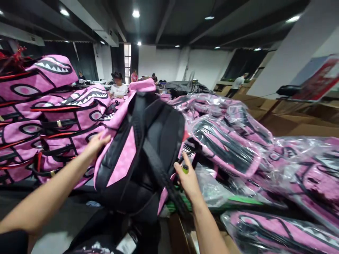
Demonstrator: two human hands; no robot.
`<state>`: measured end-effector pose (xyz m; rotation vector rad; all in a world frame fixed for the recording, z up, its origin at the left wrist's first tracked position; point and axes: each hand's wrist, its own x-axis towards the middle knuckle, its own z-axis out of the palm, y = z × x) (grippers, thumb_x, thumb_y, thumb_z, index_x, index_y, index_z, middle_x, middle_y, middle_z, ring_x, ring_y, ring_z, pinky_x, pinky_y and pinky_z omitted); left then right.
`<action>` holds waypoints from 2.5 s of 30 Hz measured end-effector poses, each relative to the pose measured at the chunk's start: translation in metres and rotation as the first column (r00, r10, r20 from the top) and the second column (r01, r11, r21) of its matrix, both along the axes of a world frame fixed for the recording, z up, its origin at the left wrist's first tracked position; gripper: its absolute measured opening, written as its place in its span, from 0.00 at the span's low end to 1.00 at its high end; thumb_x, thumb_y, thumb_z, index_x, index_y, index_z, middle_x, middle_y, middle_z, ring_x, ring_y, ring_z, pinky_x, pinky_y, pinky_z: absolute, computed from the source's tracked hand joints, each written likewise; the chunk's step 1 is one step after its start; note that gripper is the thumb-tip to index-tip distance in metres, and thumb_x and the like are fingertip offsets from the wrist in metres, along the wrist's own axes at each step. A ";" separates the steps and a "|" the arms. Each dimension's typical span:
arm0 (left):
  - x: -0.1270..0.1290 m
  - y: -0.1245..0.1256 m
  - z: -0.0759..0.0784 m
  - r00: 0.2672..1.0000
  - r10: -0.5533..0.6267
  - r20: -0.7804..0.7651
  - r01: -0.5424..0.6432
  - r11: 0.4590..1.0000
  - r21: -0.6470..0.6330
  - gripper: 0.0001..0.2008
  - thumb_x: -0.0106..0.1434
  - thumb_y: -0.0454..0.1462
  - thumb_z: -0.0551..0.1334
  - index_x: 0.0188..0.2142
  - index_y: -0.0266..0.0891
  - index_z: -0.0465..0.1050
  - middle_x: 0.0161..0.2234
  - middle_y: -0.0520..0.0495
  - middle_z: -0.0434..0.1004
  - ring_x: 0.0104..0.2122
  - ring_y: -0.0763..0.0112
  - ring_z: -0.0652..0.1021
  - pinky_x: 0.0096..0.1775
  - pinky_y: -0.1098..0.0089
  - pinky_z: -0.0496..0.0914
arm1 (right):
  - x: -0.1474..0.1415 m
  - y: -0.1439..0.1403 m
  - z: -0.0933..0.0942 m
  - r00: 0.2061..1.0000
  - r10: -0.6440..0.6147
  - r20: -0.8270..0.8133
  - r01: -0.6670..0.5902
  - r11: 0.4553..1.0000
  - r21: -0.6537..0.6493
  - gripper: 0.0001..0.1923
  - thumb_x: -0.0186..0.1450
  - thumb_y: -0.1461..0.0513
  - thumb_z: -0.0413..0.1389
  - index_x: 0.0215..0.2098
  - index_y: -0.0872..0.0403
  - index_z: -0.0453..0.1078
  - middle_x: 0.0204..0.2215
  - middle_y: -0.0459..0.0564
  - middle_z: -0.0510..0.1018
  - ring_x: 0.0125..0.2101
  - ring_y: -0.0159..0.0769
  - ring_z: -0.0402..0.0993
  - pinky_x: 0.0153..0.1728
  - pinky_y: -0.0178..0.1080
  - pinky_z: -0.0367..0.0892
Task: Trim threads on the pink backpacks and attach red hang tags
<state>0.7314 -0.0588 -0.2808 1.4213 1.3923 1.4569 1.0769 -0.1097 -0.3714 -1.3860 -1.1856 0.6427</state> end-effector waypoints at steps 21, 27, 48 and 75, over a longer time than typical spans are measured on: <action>0.000 -0.026 -0.214 0.418 -0.035 -0.908 0.254 0.964 0.080 0.26 0.64 0.37 0.52 0.60 0.42 0.70 0.63 0.41 0.68 0.66 0.50 0.63 0.68 0.44 0.50 | -0.059 -0.017 -0.074 0.530 0.183 0.828 0.300 0.873 -0.384 0.12 0.68 0.62 0.53 0.48 0.59 0.70 0.42 0.61 0.78 0.43 0.47 0.76 0.38 0.40 0.71; -0.057 -0.028 -0.125 0.627 0.131 -0.768 -0.249 0.968 -0.038 0.22 0.65 0.44 0.50 0.55 0.48 0.73 0.44 0.44 0.83 0.45 0.51 0.81 0.46 0.49 0.76 | -0.013 -0.005 -0.098 0.788 0.288 0.544 0.072 0.835 -0.546 0.27 0.68 0.52 0.55 0.61 0.54 0.61 0.45 0.56 0.80 0.46 0.45 0.77 0.42 0.40 0.67; 0.124 0.103 -0.090 -0.067 0.068 -0.995 0.837 0.547 -0.019 0.34 0.63 0.64 0.50 0.33 0.37 0.78 0.34 0.44 0.74 0.41 0.59 0.71 0.53 0.51 0.61 | -0.043 -0.036 -0.086 0.733 0.263 0.627 0.070 0.889 -0.454 0.19 0.70 0.56 0.55 0.55 0.56 0.66 0.39 0.55 0.81 0.40 0.46 0.79 0.35 0.38 0.65; 0.128 0.066 -0.136 0.229 -0.222 -0.948 0.816 0.574 0.063 0.15 0.55 0.45 0.71 0.38 0.39 0.77 0.39 0.44 0.76 0.53 0.51 0.70 0.63 0.31 0.50 | -0.035 -0.009 -0.037 0.984 0.046 -0.172 -0.090 0.961 -0.261 0.24 0.56 0.48 0.66 0.42 0.56 0.74 0.29 0.47 0.79 0.23 0.31 0.73 0.26 0.34 0.69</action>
